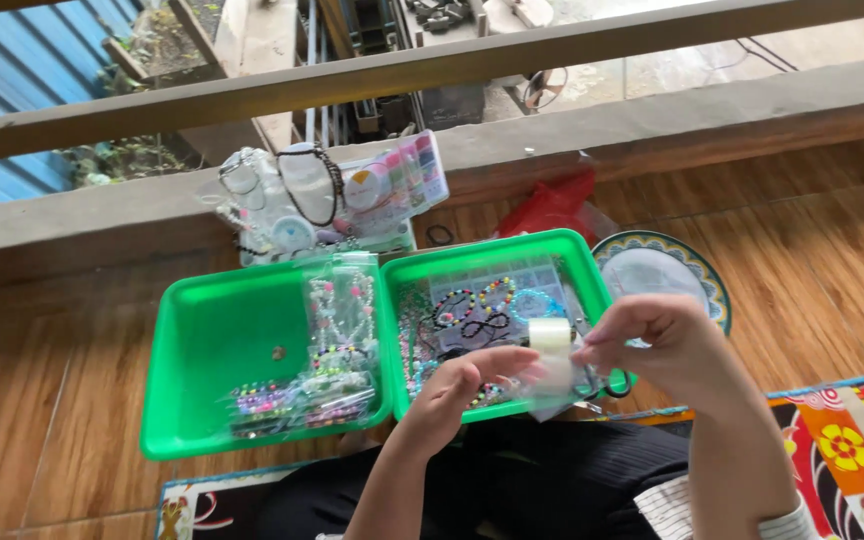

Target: Packaging handmade beaded bracelets into small plastic bags and sealing them with tape and scissors.

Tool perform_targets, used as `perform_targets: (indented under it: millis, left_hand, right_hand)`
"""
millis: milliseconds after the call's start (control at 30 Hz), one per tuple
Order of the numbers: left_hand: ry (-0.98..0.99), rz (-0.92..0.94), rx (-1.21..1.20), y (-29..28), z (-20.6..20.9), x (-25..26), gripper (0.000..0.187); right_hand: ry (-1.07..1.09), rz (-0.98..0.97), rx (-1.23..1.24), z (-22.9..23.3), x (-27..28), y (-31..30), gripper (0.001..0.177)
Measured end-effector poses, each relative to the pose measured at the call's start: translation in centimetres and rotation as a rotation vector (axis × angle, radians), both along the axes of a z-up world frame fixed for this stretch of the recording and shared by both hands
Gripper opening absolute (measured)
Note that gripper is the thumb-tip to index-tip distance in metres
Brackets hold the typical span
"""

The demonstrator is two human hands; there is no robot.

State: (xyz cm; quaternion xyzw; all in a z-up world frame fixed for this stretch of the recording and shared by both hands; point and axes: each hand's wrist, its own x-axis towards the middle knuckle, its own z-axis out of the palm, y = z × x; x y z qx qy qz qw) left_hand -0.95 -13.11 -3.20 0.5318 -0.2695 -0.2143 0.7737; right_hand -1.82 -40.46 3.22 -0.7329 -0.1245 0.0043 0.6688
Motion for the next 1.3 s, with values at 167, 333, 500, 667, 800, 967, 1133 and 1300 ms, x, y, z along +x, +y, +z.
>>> perform_targets:
  millis: [167, 333, 500, 667, 800, 967, 1133, 1300]
  left_hand:
    - [-0.071, 0.074, 0.210, 3.8, 4.2, -1.5, 0.033]
    - [-0.042, 0.299, 0.371, 7.6, 5.9, -3.0, 0.024]
    - [0.086, 0.119, 0.239, 10.0, 2.7, -3.6, 0.024]
    - [0.025, 0.399, 0.165, 11.1, 2.2, -2.6, 0.021]
    - [0.047, 0.587, 0.172, 10.5, 1.5, -2.2, 0.011]
    - [0.119, 0.618, 0.087, 9.8, 0.0, -1.9, 0.016]
    - [0.174, 0.607, 0.023, 9.7, 1.2, -2.3, 0.024]
    - [0.147, 0.398, -0.109, 9.2, 1.4, -2.6, 0.020]
  right_hand:
    - [0.088, 0.002, -0.295, 0.7, 0.3, 8.3, 0.005]
    - [-0.166, 0.055, -0.494, 1.2, 0.9, 12.9, 0.012]
    - [-0.224, 0.282, -0.289, 1.0, 1.1, 16.6, 0.015]
    - [-0.187, 0.113, -0.612, -4.5, 2.2, 15.8, 0.010]
    - [-0.419, 0.220, -1.270, -9.6, 2.4, 14.9, 0.014]
    - [-0.574, 0.196, -1.347, -11.0, 2.5, 15.4, 0.014]
    - [-0.404, 0.160, -1.072, -5.5, 2.0, 14.2, 0.013]
    - [-0.092, 0.013, -0.357, -0.1, 0.8, 10.4, 0.013]
